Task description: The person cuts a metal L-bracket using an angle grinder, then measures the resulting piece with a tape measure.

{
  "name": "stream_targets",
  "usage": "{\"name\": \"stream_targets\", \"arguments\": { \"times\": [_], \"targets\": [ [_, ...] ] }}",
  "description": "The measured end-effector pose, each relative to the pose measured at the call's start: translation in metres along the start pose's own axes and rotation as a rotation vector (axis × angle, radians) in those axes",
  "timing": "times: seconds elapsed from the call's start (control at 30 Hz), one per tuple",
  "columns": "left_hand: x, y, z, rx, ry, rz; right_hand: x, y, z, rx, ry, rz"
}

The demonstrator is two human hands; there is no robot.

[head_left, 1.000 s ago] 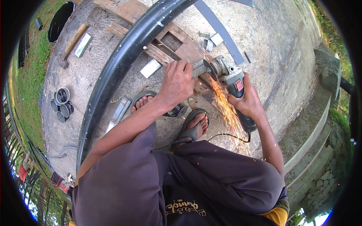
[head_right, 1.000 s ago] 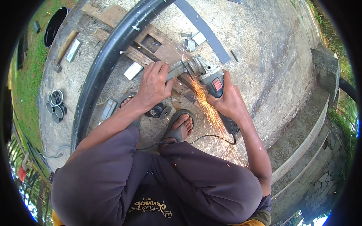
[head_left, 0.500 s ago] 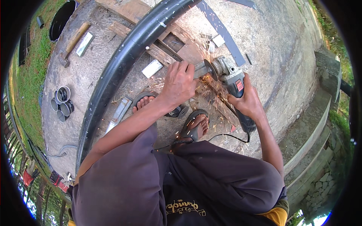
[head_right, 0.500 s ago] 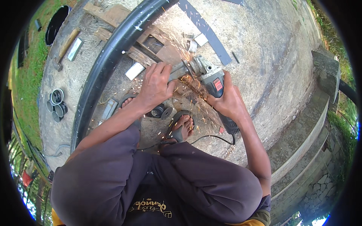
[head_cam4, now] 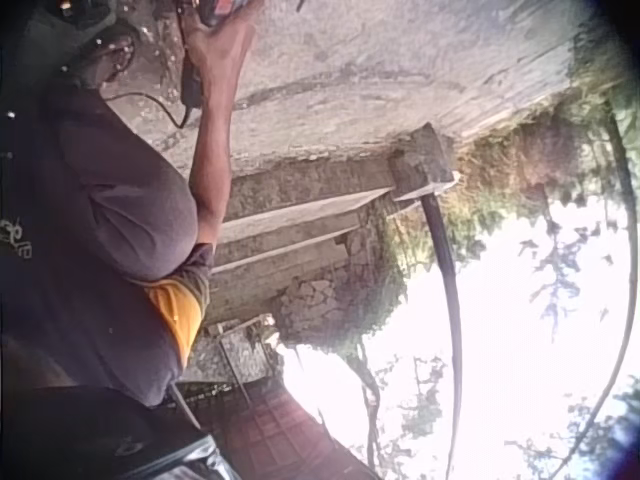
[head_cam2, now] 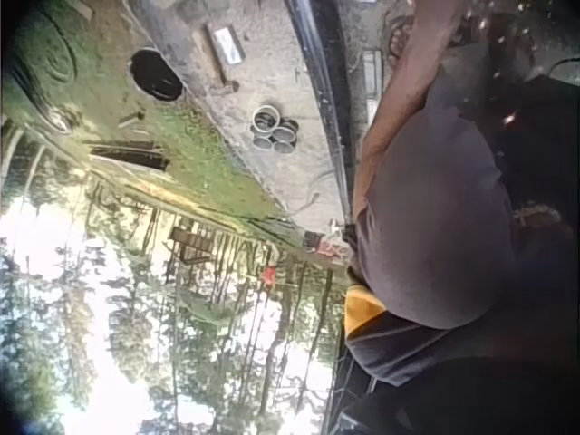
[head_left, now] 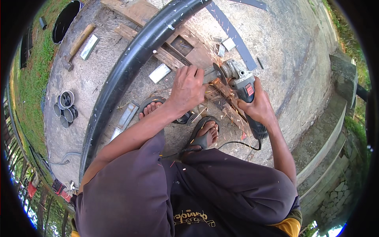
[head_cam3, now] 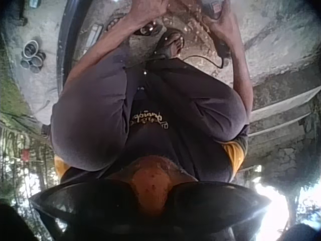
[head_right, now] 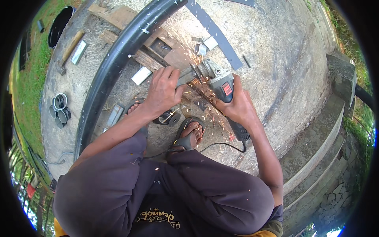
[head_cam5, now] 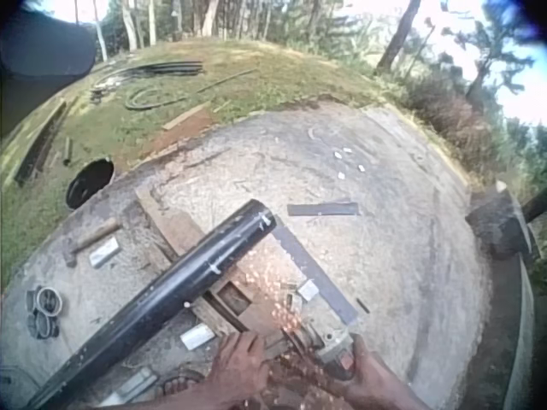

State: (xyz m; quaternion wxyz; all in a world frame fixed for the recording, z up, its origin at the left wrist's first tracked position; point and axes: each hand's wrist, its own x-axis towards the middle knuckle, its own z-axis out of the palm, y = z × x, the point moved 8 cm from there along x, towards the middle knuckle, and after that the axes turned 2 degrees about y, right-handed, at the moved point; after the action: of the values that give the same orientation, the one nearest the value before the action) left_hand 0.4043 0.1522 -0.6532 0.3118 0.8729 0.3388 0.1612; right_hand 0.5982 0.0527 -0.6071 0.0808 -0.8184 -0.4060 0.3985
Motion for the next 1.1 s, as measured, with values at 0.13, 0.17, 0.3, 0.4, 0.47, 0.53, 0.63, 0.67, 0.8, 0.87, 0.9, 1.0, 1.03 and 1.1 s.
{"name": "stream_targets", "arguments": {
  "times": [0.13, 0.17, 0.3, 0.4, 0.47, 0.53, 0.63, 0.67, 0.8, 0.87, 0.9, 1.0, 1.03, 1.1],
  "targets": [
    [-0.001, -0.001, -0.001, 0.005, -0.017, -0.018, 0.002, -0.001, 0.002, -0.015, 0.009, -0.016],
    [-0.001, -0.002, 0.0, 0.009, -0.019, -0.018, 0.003, -0.002, 0.002, -0.016, 0.008, -0.016],
    [0.002, 0.005, -0.004, -0.009, 0.042, 0.038, 0.006, 0.003, 0.002, -0.024, 0.005, -0.003],
    [0.002, 0.0, 0.0, 0.031, -0.041, -0.012, 0.007, -0.006, 0.0, -0.034, 0.039, -0.055],
    [0.001, 0.001, -0.002, 0.005, -0.01, -0.003, 0.01, -0.011, -0.002, -0.018, 0.057, -0.055],
    [0.0, 0.001, -0.002, -0.005, -0.006, 0.003, 0.014, -0.009, -0.002, -0.035, 0.026, -0.026],
    [-0.001, -0.001, -0.003, -0.004, 0.006, 0.014, 0.01, -0.014, -0.005, 0.044, 0.008, -0.011],
    [-0.001, 0.0, -0.002, -0.006, 0.014, 0.017, 0.008, -0.01, -0.007, 0.044, 0.016, -0.007],
    [0.0, 0.003, -0.002, -0.004, 0.004, 0.021, 0.0, 0.001, -0.009, 0.024, 0.032, -0.003],
    [0.001, 0.002, -0.002, 0.016, -0.004, 0.015, -0.004, 0.002, -0.009, 0.014, 0.02, 0.031],
    [0.001, 0.002, -0.001, 0.016, -0.007, 0.017, -0.007, 0.003, -0.007, 0.016, 0.008, 0.057],
    [0.001, 0.003, -0.001, 0.013, 0.014, 0.035, -0.01, 0.006, -0.005, 0.008, -0.005, 0.083],
    [0.001, 0.003, -0.001, 0.012, 0.012, 0.035, -0.01, 0.006, -0.005, -0.003, -0.008, 0.08],
    [-0.001, 0.001, -0.001, 0.02, 0.009, 0.03, -0.011, 0.009, -0.001, -0.005, -0.008, 0.079]
  ]
}}
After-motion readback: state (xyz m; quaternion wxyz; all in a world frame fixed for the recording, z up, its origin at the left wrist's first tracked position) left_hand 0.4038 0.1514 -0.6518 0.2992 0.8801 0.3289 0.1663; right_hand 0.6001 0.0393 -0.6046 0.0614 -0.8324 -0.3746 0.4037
